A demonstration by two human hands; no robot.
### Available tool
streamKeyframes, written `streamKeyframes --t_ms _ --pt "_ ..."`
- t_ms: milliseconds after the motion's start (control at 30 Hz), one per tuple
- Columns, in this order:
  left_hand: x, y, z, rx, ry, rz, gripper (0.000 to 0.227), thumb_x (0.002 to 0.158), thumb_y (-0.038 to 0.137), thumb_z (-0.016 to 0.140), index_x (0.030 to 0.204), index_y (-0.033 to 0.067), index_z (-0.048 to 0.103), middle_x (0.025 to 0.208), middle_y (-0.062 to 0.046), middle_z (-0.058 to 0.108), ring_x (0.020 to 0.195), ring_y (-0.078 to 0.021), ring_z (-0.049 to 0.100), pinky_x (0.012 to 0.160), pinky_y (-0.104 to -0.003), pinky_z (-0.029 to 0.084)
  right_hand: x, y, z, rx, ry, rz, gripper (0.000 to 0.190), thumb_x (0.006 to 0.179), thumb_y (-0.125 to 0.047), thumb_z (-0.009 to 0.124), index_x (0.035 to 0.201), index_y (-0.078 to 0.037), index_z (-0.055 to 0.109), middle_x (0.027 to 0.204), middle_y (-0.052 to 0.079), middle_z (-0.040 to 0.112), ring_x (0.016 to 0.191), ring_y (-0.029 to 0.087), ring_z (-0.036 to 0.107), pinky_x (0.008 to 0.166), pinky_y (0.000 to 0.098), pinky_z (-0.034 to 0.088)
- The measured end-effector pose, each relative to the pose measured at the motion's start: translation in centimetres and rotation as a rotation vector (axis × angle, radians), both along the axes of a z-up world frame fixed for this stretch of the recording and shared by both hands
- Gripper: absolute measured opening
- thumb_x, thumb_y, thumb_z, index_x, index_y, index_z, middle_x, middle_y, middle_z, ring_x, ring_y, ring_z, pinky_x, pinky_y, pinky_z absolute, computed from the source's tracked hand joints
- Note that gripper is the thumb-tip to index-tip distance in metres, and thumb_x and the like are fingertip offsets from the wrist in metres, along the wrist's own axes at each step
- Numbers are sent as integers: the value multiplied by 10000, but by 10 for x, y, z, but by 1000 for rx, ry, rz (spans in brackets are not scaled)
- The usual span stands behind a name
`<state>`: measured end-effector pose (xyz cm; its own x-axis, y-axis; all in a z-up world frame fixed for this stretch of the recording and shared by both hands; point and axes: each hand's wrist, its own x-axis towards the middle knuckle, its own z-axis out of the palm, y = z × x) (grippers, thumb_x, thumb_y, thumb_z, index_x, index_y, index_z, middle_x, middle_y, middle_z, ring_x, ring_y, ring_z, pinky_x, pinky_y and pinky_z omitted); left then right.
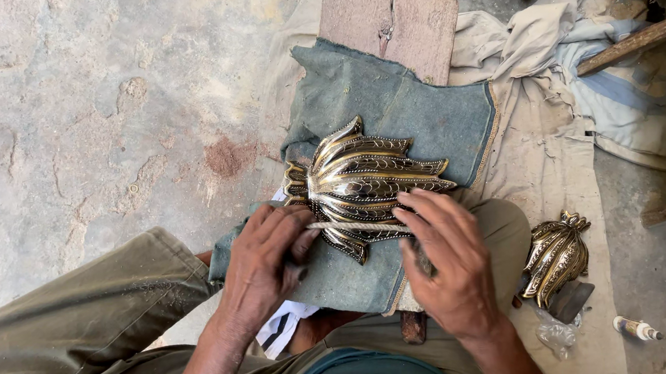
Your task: The person sits on the floor and uses a hammer and chisel to shape a decorative metal object resting on a cloth-covered block. They repeatedly strike the chisel to emboss or flatten the metal surface, occasionally repositioning the object.
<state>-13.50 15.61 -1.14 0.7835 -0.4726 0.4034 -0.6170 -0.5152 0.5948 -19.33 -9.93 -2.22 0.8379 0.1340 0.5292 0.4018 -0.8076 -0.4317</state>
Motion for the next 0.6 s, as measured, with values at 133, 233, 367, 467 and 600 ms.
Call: streamKeyframes --t_ms 133,233,367,467,600 --pt "3 8 1 1 -29 40 209 887 143 757 1050 61 656 938 -89 657 869 -259 621 770 -398 498 6 6 0 -110 -53 -39 473 810 124 652 1266 1 692 1357 131 687 1310 282 626 1158 441 496" --pt "16 9 2 155 -164 115 213 803 200 781 928 80 657 803 -91 594 751 -259 559 681 -417 428 9 0 1 -15 -39 -14 444 819 155 631 1225 -8 709 1368 104 677 1311 253 646 1131 376 550" --pt "37 8 2 163 -156 209 309 731 242 769 925 70 600 806 -81 553 772 -250 525 744 -423 406 6 -4 2 -23 -16 -4 472 778 185 604 1210 29 712 1359 116 670 1302 290 639 1107 391 541" --pt "47 11 3 18 22 199 370 723 247 745 977 70 542 847 -67 557 791 -208 529 779 -389 440 3 3 0 -6 -40 -15 487 784 200 589 1227 35 703 1362 126 664 1313 301 630 1112 402 537" --pt "55 11 -4 -284 330 74 462 805 264 676 1142 47 446 991 -98 503 910 -190 527 870 -367 495 4 6 -5 42 -67 -17 527 771 211 569 1250 33 699 1365 131 661 1319 305 625 1104 414 530"
